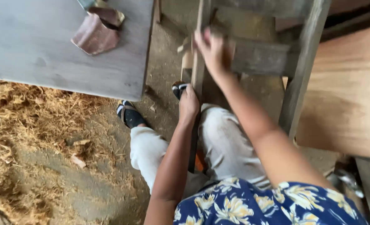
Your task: Sanding a wooden ladder with sandpaper to smooth the surface
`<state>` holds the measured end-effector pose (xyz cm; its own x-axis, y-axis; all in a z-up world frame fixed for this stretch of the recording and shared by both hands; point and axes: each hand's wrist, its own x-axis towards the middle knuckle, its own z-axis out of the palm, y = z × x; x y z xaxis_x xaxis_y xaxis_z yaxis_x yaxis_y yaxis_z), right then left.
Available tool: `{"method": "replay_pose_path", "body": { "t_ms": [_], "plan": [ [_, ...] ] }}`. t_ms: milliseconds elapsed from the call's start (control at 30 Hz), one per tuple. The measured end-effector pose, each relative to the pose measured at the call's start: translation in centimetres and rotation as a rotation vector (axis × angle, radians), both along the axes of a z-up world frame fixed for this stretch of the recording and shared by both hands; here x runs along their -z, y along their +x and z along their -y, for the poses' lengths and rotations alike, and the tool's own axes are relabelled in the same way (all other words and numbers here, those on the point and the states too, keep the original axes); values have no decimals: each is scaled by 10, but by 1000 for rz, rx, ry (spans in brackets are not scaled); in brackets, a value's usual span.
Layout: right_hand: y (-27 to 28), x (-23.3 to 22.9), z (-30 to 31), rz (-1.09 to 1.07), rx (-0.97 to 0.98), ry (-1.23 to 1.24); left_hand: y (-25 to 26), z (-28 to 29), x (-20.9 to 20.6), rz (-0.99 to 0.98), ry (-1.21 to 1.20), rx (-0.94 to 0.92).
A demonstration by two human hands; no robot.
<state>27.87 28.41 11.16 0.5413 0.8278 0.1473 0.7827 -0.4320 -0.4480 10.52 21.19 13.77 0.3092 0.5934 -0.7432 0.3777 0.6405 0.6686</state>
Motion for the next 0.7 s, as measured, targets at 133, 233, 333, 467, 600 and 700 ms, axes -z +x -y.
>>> {"method": "replay_pose_path", "body": {
  "t_ms": [133,233,333,467,600,700],
  "plan": [
    [71,26,-89,262,69,423,11,-5,17,-55,8,-71],
    [69,21,-74,304,-13,469,10,-5,8,-89,-9,-23],
    [13,-7,2,230,-145,340,9,-10,3,-133,12,28],
    [-12,-9,71,195,-257,112,8,-6,2,-137,24,21],
    [26,-9,-21,-125,-208,264,15,-1,30,-50,70,-86],
    [40,3,-52,408,-20,454,15,-5,25,-24,39,-122]
  ]
}}
